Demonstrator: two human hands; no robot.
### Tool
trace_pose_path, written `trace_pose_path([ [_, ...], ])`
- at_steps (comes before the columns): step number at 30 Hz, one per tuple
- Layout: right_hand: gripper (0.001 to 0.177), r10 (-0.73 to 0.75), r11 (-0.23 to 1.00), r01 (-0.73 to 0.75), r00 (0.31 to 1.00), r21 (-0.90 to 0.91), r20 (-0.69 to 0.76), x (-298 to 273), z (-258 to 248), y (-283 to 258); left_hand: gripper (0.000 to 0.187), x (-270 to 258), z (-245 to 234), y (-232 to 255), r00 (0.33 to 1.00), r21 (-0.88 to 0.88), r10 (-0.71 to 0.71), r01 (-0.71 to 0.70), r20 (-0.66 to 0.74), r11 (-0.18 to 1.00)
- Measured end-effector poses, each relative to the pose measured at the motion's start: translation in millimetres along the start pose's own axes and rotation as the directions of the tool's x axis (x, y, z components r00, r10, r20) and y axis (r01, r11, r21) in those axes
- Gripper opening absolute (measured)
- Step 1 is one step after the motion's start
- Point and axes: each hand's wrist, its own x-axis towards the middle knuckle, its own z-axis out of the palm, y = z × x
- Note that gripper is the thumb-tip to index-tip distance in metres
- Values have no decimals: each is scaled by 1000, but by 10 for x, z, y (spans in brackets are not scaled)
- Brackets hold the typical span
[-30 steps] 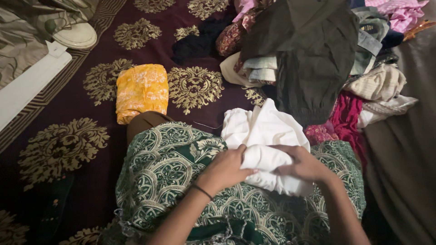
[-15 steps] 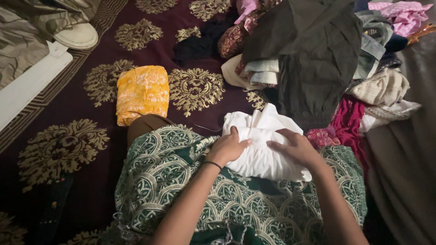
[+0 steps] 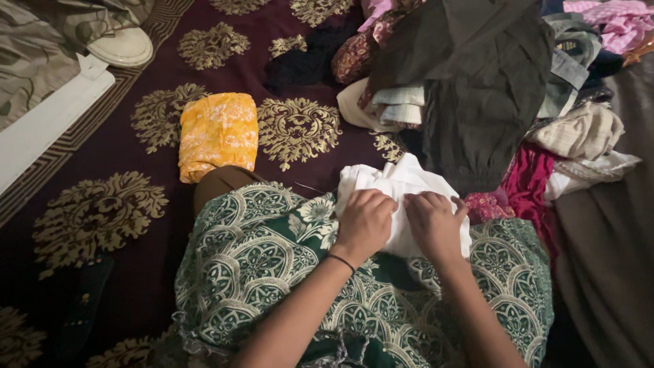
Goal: The person folds a yellow patterned cloth, a white shirt, and a pair of dark trousers on a patterned rug. Each item is smoothed, folded into a compact rectangle, and placed on the floor beside the previous one.
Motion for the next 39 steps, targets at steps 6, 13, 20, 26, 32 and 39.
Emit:
trace_pose_path([
  [6, 72, 77, 997, -68, 960, -43, 268, -58, 99, 72, 77, -23, -98, 49, 981, 48, -73, 65, 182, 997],
  [13, 136, -31, 996, 60, 918, -64, 395, -51, 30, -73, 95, -23, 162, -170, 969, 211, -121, 75, 214, 975],
  [20, 124, -155, 983, 130, 968, 130, 198, 220, 163, 159, 74, 184, 438, -481, 985, 144, -152, 140, 75, 980],
  [26, 66, 44, 952, -123, 961, 279, 272, 533, 409, 798, 104, 164, 474, -428, 819, -370, -489, 372, -301, 851],
  [32, 30, 165, 569, -370, 926, 734, 339, 524, 727, 1008, 111, 144, 624, -373, 537, -747, -778, 651, 327, 135],
  [39, 30, 305, 229, -501, 851, 835, 427, 420, 753, 1072, 122, 262, 553, -398, 559, -766, -629, 637, 541, -92],
])
